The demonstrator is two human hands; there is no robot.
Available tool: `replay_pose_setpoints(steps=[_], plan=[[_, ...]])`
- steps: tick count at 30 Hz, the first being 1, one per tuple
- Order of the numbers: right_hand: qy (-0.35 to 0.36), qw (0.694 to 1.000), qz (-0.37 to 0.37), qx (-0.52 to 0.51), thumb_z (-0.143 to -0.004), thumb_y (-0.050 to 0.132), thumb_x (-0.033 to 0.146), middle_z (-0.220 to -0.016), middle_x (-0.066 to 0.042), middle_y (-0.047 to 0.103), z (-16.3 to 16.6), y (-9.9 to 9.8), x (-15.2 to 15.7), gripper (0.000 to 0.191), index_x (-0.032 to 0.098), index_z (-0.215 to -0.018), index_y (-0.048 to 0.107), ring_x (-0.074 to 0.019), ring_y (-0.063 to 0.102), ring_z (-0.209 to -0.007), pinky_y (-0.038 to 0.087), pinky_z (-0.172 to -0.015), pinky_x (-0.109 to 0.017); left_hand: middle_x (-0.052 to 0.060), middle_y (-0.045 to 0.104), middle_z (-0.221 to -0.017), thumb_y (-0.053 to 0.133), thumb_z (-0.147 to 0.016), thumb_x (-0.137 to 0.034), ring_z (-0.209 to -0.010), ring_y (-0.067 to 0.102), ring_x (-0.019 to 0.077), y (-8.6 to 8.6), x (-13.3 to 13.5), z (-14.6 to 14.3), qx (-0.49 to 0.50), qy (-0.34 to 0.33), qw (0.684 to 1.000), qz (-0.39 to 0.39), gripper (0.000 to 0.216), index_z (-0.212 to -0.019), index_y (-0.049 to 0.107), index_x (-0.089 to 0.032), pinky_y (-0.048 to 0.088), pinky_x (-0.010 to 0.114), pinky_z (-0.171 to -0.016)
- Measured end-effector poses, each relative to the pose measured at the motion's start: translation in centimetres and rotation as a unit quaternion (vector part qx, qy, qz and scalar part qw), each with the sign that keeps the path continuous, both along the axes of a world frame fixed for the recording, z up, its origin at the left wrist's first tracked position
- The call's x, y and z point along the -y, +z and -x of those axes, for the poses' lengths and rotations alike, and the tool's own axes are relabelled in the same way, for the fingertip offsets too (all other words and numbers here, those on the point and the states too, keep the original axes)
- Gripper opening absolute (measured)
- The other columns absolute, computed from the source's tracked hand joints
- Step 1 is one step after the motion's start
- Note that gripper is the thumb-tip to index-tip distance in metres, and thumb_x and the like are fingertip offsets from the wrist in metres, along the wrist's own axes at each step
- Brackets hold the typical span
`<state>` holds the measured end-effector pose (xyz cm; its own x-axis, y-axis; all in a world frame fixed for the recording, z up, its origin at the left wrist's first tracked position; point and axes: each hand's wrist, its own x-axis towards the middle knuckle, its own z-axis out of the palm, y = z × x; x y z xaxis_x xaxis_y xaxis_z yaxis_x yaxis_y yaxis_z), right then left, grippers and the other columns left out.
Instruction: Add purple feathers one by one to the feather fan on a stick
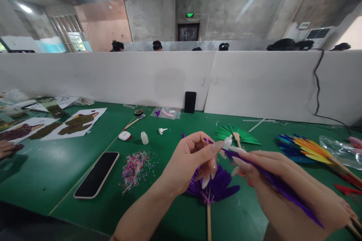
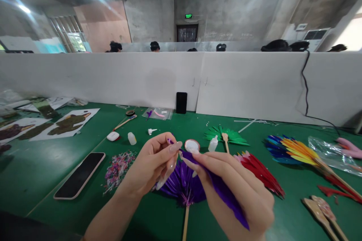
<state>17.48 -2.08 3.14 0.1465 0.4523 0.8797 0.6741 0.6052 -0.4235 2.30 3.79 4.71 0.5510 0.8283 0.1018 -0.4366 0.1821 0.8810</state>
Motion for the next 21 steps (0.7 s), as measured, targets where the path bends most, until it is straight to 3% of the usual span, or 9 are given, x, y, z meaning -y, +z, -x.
replay_pose_setpoints(steps=[4,15,21], plan=[[-0.006,0.999,0.020,-0.029,-0.076,0.070,0.015,-0.072,0.001,0.068,0.2,0.6,0.0,0.012,0.026,-0.081,0.071,-0.0149,0.064,-0.063,0.053,-0.061,-0.028,-0.008,0.051,-0.043,0.075,-0.073,-0.035,-0.031,0.036,0.0014,0.1,-0.1,0.0,-0.012,-0.005,1.000,0.017,0.033,-0.067,0.048,-0.018,0.021,0.013,-0.029],[0.033,0.984,0.088,-0.149,-0.078,0.070,0.022,-0.063,0.002,0.064,0.9,1.5,0.3,0.008,0.024,-0.071,0.069,-0.0123,0.057,-0.052,0.045,-0.048,-0.026,-0.008,0.053,-0.042,0.080,-0.065,-0.029,-0.028,0.038,0.0020,-0.3,-0.3,0.8,-0.019,-0.054,0.998,0.007,0.033,-0.065,0.050,-0.018,0.027,0.011,-0.027],[0.069,0.985,0.092,-0.130,-0.079,0.069,0.020,-0.060,0.004,0.063,0.9,1.7,0.4,0.008,0.026,-0.074,0.071,-0.0107,0.055,-0.051,0.043,-0.047,-0.023,-0.007,0.051,-0.040,0.080,-0.064,-0.024,-0.028,0.041,0.0032,0.3,0.0,1.4,-0.066,-0.078,0.994,-0.031,0.030,-0.060,0.050,-0.017,0.030,0.012,-0.027]])
